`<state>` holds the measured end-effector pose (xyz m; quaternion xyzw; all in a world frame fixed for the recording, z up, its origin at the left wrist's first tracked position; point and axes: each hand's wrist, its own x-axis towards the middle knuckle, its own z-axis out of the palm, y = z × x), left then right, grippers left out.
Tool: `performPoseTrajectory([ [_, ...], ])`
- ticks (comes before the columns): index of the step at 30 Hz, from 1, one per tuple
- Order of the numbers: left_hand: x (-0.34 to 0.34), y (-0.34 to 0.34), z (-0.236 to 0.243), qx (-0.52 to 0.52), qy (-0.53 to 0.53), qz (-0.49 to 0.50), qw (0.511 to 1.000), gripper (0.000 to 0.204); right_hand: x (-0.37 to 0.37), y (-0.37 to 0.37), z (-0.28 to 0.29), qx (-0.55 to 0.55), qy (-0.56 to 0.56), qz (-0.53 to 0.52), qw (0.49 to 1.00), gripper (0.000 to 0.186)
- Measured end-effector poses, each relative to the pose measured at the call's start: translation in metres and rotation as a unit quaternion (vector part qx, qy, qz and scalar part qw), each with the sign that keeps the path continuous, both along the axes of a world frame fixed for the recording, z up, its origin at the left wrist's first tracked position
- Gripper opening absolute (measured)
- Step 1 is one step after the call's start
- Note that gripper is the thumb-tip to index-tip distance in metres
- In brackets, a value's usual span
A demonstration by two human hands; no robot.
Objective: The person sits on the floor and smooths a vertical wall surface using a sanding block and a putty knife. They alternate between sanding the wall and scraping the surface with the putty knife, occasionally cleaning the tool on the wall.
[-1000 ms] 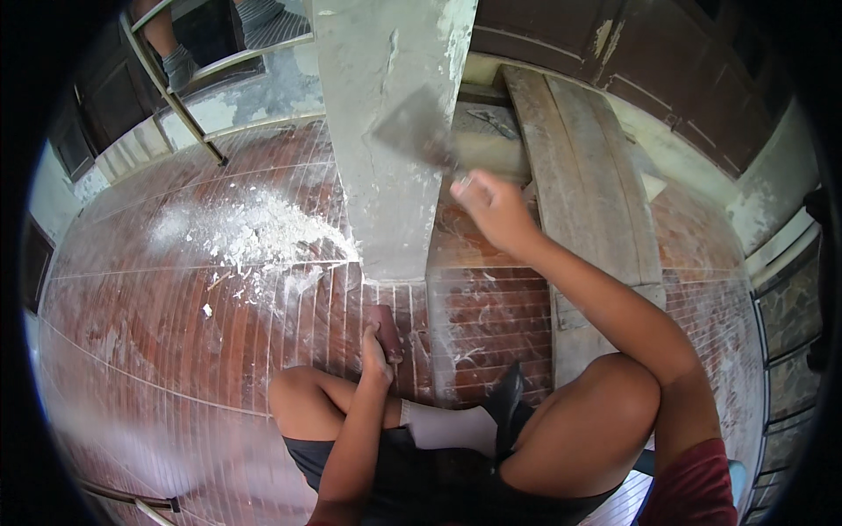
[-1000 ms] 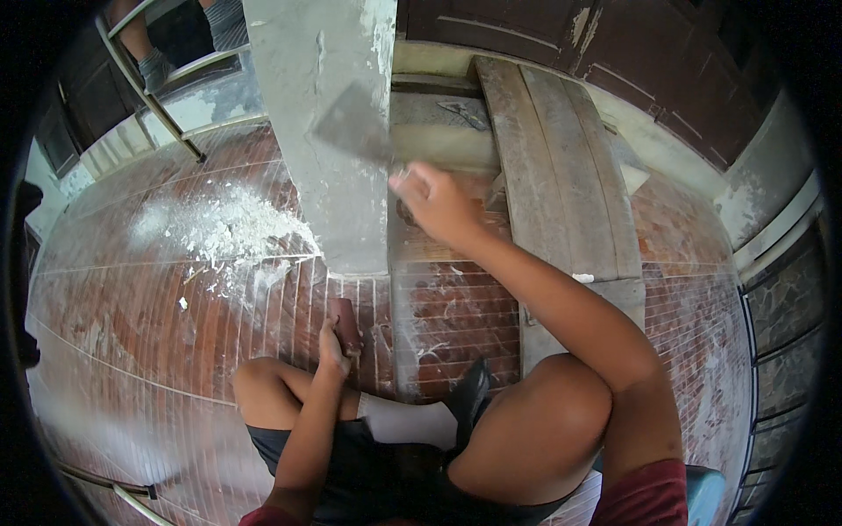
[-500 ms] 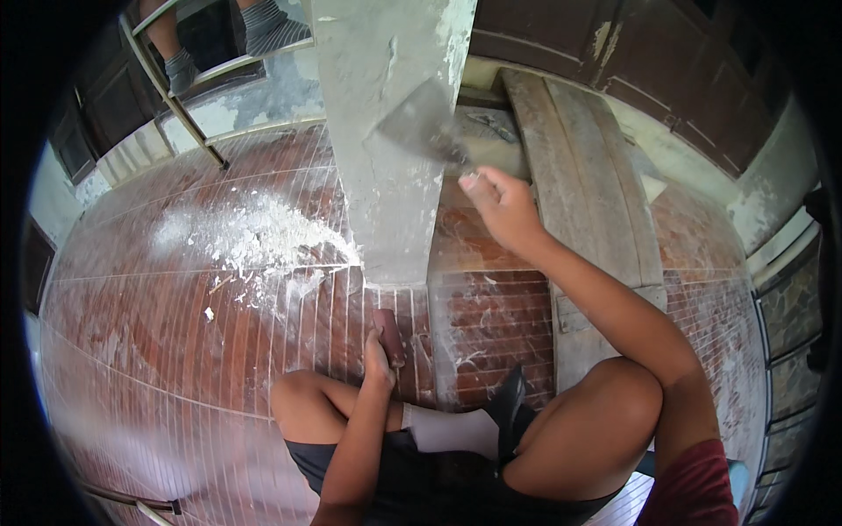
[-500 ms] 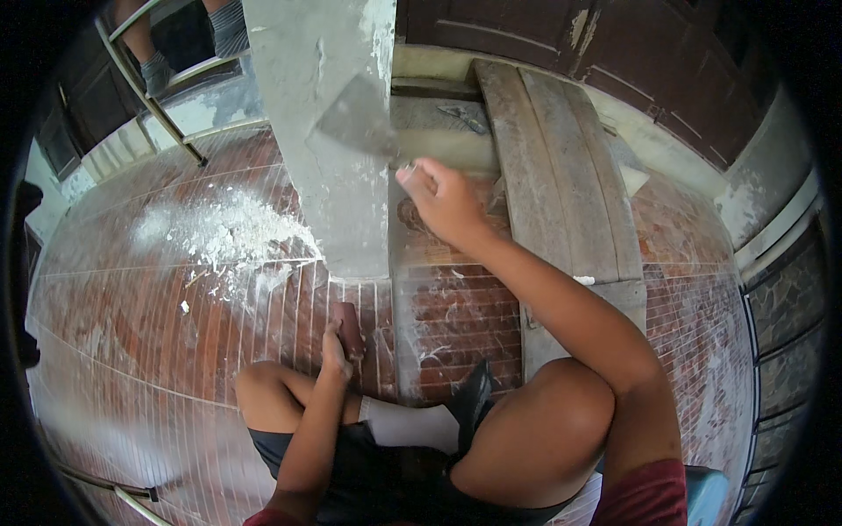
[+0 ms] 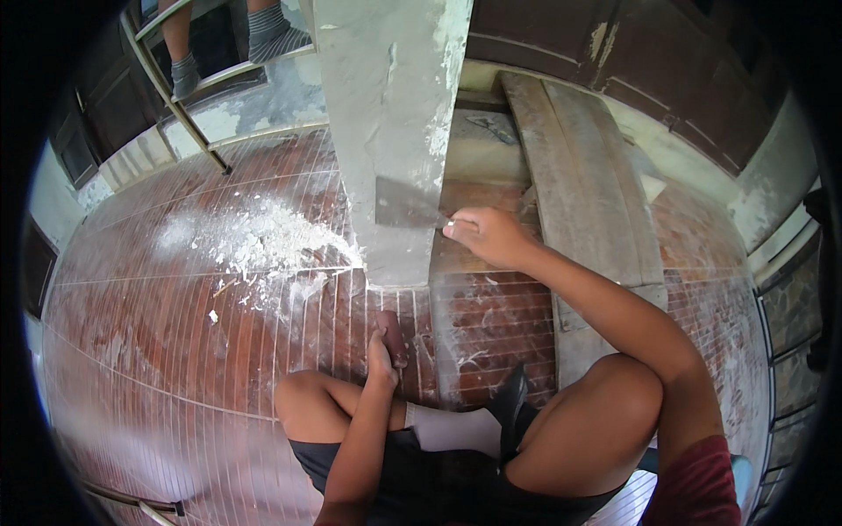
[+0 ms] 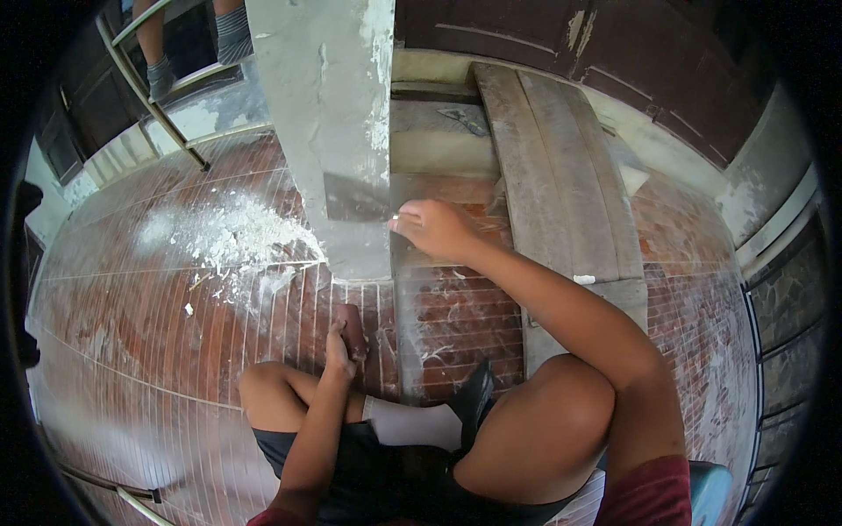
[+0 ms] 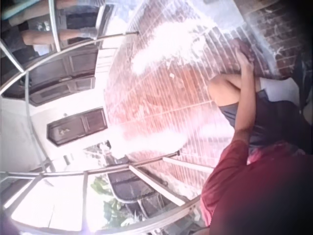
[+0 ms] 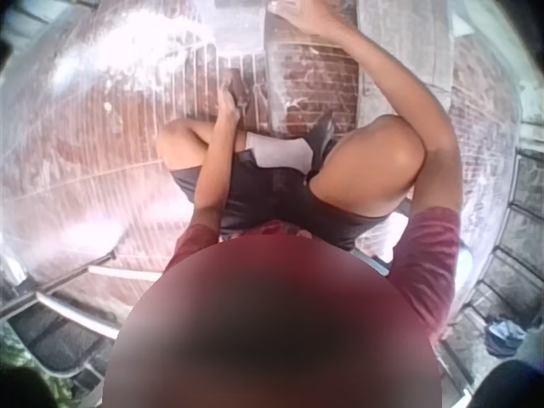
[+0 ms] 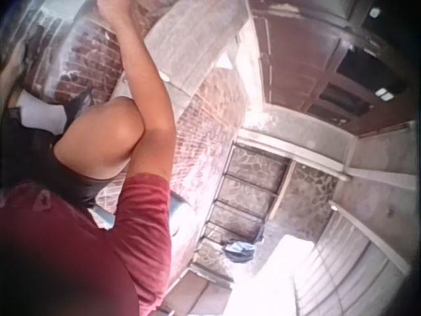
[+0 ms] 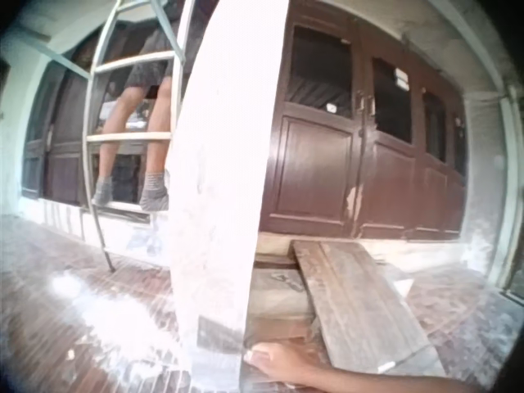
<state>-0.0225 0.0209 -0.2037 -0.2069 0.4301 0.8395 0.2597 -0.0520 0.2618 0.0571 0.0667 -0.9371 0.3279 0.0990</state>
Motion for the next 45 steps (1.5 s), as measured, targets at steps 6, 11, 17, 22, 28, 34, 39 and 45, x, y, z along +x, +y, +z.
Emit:
performPoseTrajectory([
  [6, 0.002, 0.001, -0.003, -0.001, 0.008, 0.002, 1.000, 0.030, -0.001, 0.004, 0.006, -0.113, 0.135, -0.026, 0.984, 0.040],
  [11, -0.001, 0.002, -0.007, -0.006, 0.002, 0.006, 1.000, 0.030, 0.002, 0.010, 0.013, 0.060, 0.003, -0.034, 0.998, 0.044],
  [17, 0.000, 0.000, -0.005, 0.007, 0.013, -0.017, 1.000, 0.031, 0.003, 0.007, 0.017, -0.062, 0.052, -0.073, 0.994, 0.039],
  [22, 0.002, 0.003, -0.001, -0.008, 0.004, -0.001, 1.000, 0.030, 0.001, 0.005, 0.005, -0.033, 0.088, -0.039, 0.995, 0.043],
  [28, 0.000, 0.002, -0.001, -0.018, -0.001, -0.013, 1.000, 0.030, -0.002, 0.001, -0.001, -0.059, 0.080, -0.015, 0.995, 0.042],
  [34, 0.001, 0.001, -0.004, -0.013, 0.007, -0.017, 1.000, 0.031, 0.001, -0.001, 0.000, -0.040, 0.074, -0.041, 0.996, 0.042],
  [39, 0.000, 0.002, -0.006, -0.009, -0.002, -0.024, 1.000, 0.030, 0.000, -0.001, 0.003, -0.014, 0.033, -0.024, 0.999, 0.040],
  [45, -0.001, 0.002, -0.007, -0.020, -0.002, -0.026, 0.999, 0.034, 0.003, 0.002, -0.001, -0.090, 0.122, -0.043, 0.988, 0.038],
])
